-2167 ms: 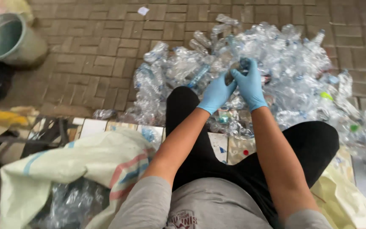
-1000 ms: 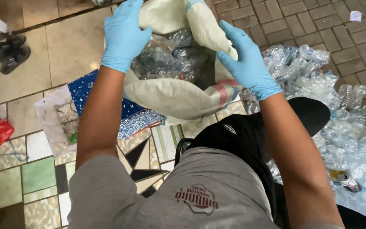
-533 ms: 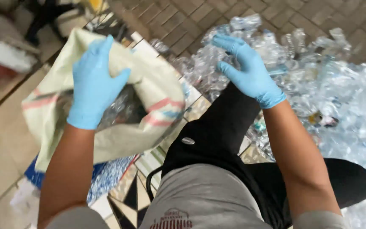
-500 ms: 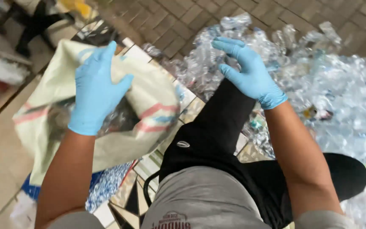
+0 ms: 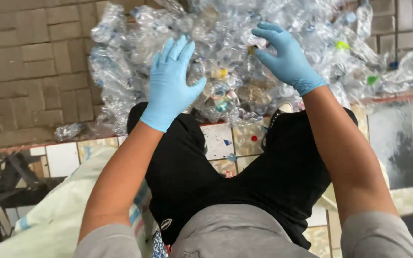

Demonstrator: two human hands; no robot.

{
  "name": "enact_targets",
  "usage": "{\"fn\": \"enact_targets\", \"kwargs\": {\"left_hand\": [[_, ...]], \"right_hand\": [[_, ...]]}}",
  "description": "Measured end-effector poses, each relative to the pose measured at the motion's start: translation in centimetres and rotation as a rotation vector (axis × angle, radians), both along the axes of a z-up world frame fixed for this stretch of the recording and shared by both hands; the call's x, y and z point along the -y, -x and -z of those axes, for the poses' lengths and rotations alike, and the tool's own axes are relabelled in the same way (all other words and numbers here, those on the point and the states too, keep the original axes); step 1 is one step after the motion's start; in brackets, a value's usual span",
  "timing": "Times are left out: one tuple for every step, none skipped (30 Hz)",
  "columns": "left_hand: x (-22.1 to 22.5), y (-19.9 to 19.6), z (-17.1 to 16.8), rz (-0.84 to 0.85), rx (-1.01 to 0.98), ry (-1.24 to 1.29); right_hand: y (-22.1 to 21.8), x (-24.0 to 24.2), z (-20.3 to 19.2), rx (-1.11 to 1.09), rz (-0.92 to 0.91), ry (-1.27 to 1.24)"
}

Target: Sort plastic bottles from a pile, remove their caps, and place them into a large collection bag.

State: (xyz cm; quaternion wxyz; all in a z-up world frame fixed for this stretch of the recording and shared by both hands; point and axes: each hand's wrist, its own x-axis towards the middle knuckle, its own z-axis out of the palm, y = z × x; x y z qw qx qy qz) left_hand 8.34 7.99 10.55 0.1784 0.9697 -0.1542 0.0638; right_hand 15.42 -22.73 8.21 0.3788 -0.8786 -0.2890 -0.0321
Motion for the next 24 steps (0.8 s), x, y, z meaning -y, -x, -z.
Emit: {"fn": "enact_targets", "kwargs": {"left_hand": [[1.0,-2.2,1.6,-0.003,-0.008,0.02],[2.3,-3.5,2.7,0.02,-0.017,0.029],[3.4,-4.6,3.7,0.012,-0.034,0.043],[4.5,-5.6,4.8,0.004,-0.052,0.057],[5.2,-6.4,6.0,0.017,-0.065,0.061],[5.8,-7.3,7.3,0.003,-0.116,0.074],[6.5,-7.9,8.6,-0.011,-0.172,0.084],[6.6,-7.8,9.8,0.001,-0.19,0.085],[6.8,-8.0,10.9,-0.034,-0.232,0.108],[6.9,-8.2,12.1,-0.069,-0.273,0.131],[7.3,-8.5,11.8,-0.057,-0.287,0.13],[7.6,-8.8,11.5,-0.047,-0.343,0.098],[8.0,-9.0,11.2,-0.039,-0.396,0.065],[8.1,-8.9,10.8,-0.029,-0.407,0.064],[8.1,-9.2,10.3,0.005,-0.394,0.077],[8.1,-9.4,9.8,0.039,-0.381,0.09],[7.9,-9.5,9.7,0.046,-0.385,0.089],[7.6,-9.5,9.6,0.036,-0.431,0.091],[6.8,-9.3,9.3,0.012,-0.478,0.084],[6.7,-9.1,9.3,0.006,-0.483,0.075],[6.6,-9.2,9.1,0.002,-0.508,0.06],[6.5,-9.3,9.0,-0.003,-0.532,0.045],[6.4,-9.4,9.0,-0.011,-0.531,0.04],[6.3,-9.3,9.1,-0.009,-0.545,0.041]], "right_hand": [[-0.9,0.9,0.3,0.001,0.032,-0.001],[-1.2,2.0,0.9,-0.007,0.055,0.008],[-1.5,3.0,1.7,-0.103,0.114,0.02],[-1.7,3.9,2.4,-0.199,0.173,0.031],[-2.5,5.0,3.6,-0.212,0.186,0.035],[-3.2,6.0,4.7,-0.202,0.195,0.061],[-3.7,7.0,6.0,-0.197,0.203,0.086],[-4.2,8.2,7.8,-0.216,0.215,0.089],[-5.0,9.4,9.5,-0.271,0.271,0.141],[-5.7,10.6,11.2,-0.326,0.326,0.194],[-6.0,12.1,13.7,-0.34,0.339,0.195],[-6.2,13.6,16.3,-0.459,0.45,0.196],[-6.4,15.1,18.8,-0.575,0.558,0.196],[-5.8,15.8,20.8,-0.586,0.567,0.197],[-5.6,16.4,22.8,-0.69,0.649,0.176],[-5.3,16.9,24.7,-0.794,0.731,0.153],[-3.6,19.0,30.6,-0.798,0.738,0.152],[-2.5,20.5,36.0,-0.784,0.84,0.249],[-2.6,20.8,41.1,-0.768,0.925,0.341],[-0.3,18.5,40.7,-0.776,0.917,0.336],[1.1,16.3,40.2,-0.797,0.903,0.256],[2.7,14.1,39.6,-0.818,0.887,0.176],[2.6,13.5,40.0,-0.819,0.879,0.172],[2.6,12.8,40.5,-0.781,0.985,0.275]]}}
